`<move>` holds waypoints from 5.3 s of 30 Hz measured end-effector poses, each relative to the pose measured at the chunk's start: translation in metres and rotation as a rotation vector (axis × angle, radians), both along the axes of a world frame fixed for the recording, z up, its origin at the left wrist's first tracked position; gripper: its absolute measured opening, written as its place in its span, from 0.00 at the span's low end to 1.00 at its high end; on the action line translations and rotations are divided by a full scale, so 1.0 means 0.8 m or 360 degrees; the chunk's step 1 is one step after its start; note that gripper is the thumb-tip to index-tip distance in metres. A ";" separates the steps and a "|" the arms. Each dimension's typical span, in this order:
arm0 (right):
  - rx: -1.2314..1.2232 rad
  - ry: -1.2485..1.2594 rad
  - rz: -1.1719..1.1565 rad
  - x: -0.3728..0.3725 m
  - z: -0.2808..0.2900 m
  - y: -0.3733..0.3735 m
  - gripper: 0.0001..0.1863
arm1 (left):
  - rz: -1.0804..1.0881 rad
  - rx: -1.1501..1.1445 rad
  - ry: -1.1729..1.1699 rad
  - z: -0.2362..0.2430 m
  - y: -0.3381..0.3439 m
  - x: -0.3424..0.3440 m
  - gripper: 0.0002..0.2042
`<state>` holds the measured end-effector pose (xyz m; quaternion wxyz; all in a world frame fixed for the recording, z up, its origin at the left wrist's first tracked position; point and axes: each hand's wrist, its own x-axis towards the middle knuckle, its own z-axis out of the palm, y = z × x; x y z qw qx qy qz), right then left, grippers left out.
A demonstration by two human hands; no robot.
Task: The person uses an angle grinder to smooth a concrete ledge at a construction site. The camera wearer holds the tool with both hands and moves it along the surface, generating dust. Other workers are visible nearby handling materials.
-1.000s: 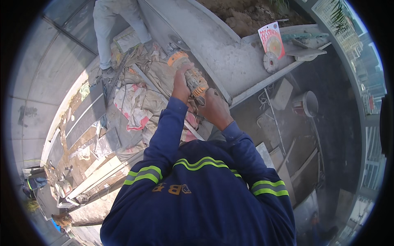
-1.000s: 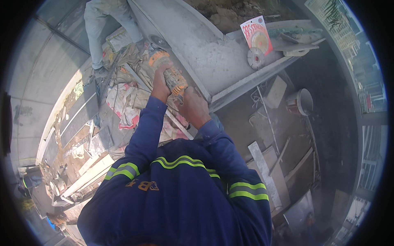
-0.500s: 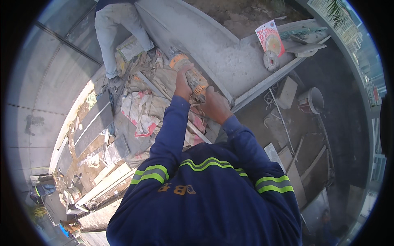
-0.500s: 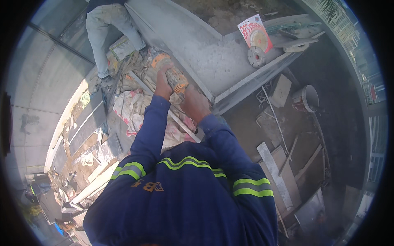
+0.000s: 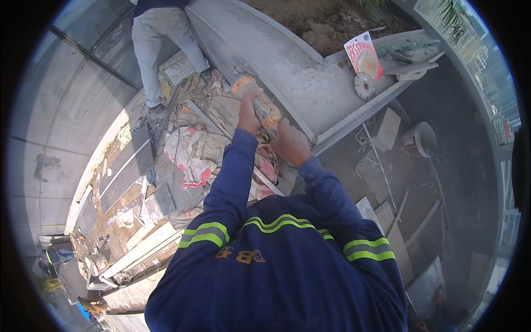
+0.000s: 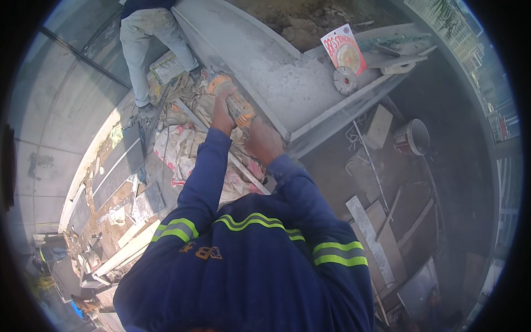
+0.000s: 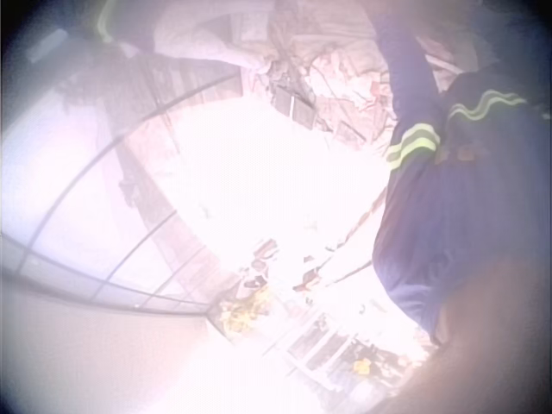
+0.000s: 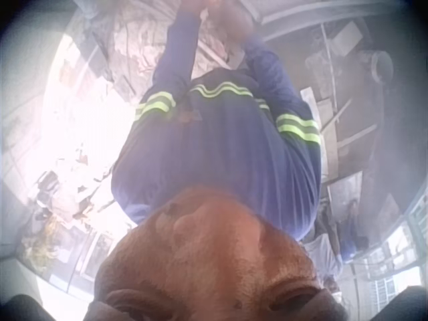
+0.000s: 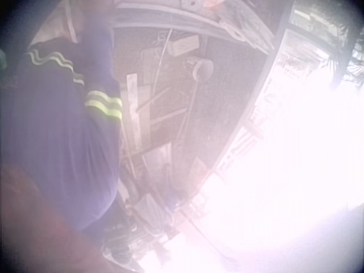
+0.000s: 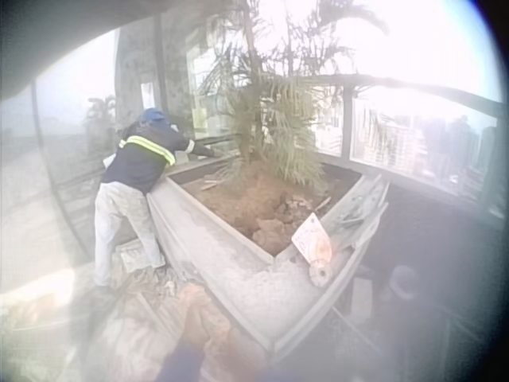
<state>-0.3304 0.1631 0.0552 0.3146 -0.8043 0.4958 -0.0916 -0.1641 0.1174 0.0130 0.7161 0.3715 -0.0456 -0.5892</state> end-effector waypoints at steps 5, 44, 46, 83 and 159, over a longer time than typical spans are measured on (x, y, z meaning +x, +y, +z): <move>0.0015 0.0024 0.0017 -0.009 0.005 0.007 0.22 | -0.0009 0.0041 0.0028 0.010 0.010 -0.008 0.13; -0.0072 -0.0028 0.0005 -0.003 -0.014 -0.001 0.23 | -0.0016 -0.0021 0.0017 0.003 0.002 -0.003 0.13; -0.0053 -0.0005 0.0016 -0.001 -0.014 0.000 0.25 | 0.0008 0.0015 0.0014 0.007 0.004 -0.003 0.13; -0.0049 -0.0076 0.0053 -0.022 0.009 0.016 0.27 | -0.0026 0.0048 -0.0018 0.008 0.021 -0.015 0.13; 0.0095 -0.0002 -0.0007 -0.040 0.024 0.035 0.27 | -0.0005 0.0100 0.0042 0.009 0.036 -0.037 0.13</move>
